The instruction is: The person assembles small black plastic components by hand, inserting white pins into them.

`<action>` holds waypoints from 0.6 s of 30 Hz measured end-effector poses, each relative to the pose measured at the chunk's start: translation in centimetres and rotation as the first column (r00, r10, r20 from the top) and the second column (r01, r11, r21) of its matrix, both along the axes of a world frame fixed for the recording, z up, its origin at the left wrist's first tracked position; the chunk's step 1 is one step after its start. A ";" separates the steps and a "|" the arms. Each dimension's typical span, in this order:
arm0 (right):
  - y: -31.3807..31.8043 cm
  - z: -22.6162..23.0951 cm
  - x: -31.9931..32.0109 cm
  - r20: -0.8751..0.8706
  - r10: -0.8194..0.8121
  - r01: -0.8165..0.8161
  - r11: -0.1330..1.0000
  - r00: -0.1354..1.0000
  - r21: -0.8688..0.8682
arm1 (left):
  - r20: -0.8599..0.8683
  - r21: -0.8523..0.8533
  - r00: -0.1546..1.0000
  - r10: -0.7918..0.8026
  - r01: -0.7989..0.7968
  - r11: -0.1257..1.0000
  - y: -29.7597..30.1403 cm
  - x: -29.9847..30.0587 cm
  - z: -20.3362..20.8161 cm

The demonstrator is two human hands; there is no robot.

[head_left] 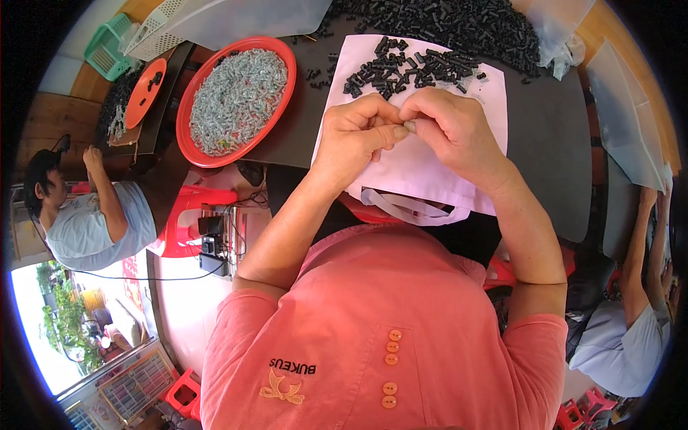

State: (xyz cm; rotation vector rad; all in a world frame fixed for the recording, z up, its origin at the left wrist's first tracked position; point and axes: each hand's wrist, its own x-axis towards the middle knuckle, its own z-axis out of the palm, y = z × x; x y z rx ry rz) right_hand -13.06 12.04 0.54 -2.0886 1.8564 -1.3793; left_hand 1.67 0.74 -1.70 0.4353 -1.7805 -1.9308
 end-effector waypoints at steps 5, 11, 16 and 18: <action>-0.1 -0.1 0.1 -0.036 -0.008 0.008 1.000 0.999 -0.001 | -0.011 -0.011 1.000 0.002 -0.002 1.000 -0.1 0.1 -0.2; 0.0 -0.1 0.1 -0.051 -0.011 0.012 1.000 0.999 0.021 | -0.015 -0.001 1.000 0.004 -0.004 1.000 0.1 0.1 -0.1; 0.1 0.3 0.1 -0.048 -0.018 0.021 0.997 0.999 0.080 | -0.018 -0.010 1.000 0.004 -0.004 1.000 0.0 0.0 -0.2; 0.2 0.4 0.1 -0.045 -0.022 0.026 0.994 0.999 0.101 | -0.019 -0.011 1.000 0.007 -0.007 1.000 0.0 0.0 -0.2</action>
